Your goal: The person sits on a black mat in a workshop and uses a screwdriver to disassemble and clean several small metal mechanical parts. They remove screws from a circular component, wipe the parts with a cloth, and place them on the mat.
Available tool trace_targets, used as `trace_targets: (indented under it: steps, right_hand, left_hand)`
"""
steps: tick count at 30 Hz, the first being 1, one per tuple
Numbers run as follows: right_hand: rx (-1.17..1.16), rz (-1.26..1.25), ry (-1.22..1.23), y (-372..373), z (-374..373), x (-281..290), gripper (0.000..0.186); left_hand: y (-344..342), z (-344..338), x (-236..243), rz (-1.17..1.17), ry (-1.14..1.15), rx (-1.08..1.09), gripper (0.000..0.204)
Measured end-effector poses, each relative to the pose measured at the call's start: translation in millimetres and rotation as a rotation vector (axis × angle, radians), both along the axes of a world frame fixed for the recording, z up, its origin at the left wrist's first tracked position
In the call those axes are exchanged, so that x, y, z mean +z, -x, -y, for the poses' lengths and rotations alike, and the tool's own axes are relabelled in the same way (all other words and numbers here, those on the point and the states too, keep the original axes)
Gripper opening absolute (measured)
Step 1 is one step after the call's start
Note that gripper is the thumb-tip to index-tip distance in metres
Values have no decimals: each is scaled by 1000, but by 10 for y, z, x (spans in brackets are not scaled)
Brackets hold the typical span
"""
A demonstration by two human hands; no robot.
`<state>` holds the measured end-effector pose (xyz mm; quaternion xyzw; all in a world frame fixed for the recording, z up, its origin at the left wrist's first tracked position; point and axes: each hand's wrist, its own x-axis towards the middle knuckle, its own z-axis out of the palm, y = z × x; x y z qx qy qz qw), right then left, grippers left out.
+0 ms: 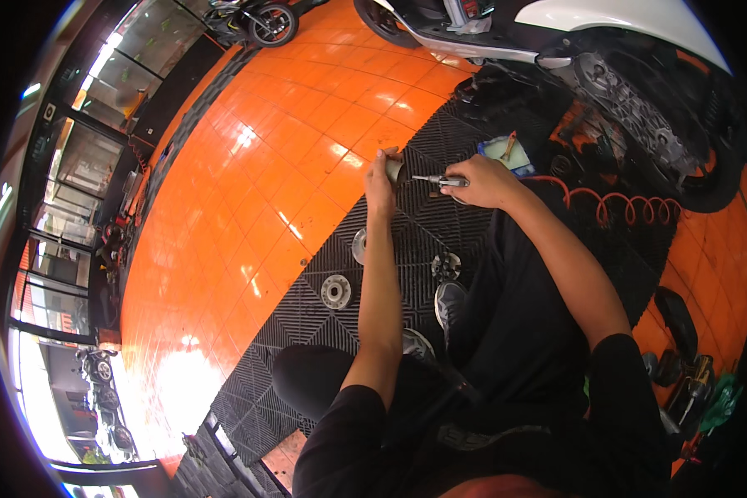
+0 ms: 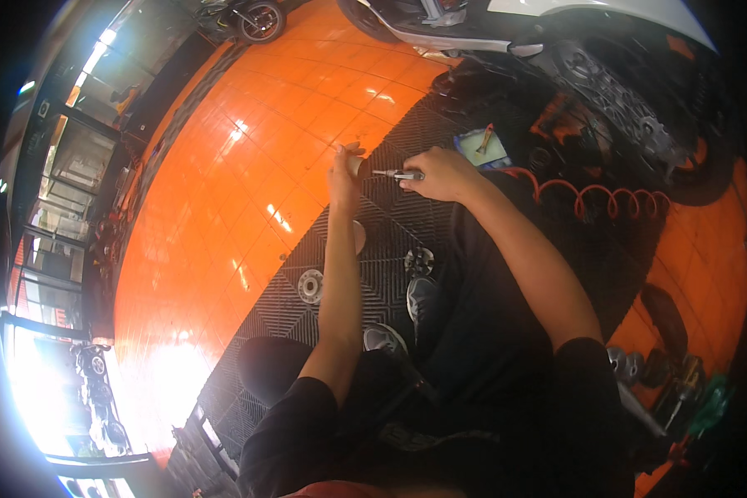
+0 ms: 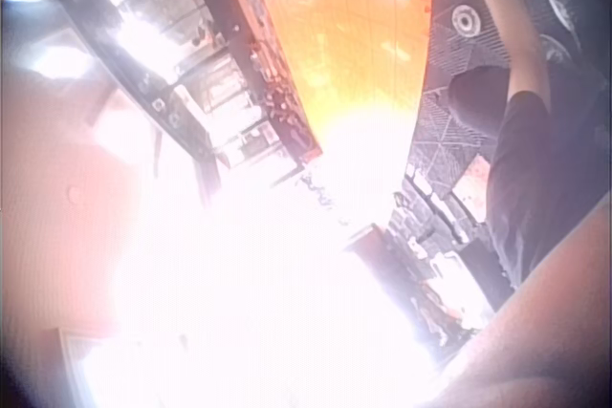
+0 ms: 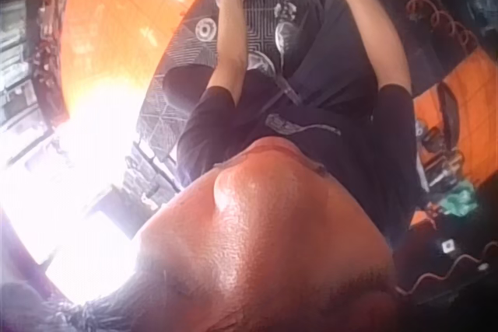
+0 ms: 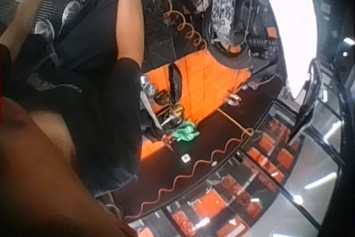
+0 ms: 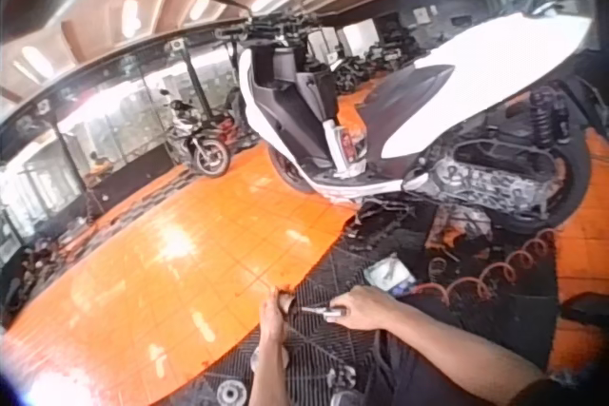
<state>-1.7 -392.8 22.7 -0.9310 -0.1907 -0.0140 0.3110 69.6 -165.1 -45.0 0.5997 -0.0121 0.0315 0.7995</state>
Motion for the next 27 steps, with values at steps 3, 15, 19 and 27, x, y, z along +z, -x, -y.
trace_targets:
  steps: [3,15,19,27]
  right_hand:
    - [-24,21,79,11,20,46,28]
    - [-133,128,-93,22,96,-37,33]
    - [-223,182,-150,-74,55,-81,26]
    - [-199,21,-115,24,87,-110,59]
  left_hand:
    - [8,-72,12,-3,-95,13,44]
    - [-108,-252,-143,-187,456,-171,34]
    - [-40,-9,-94,-212,987,-402,35]
    - [170,505,-20,-255,1198,-772,45]
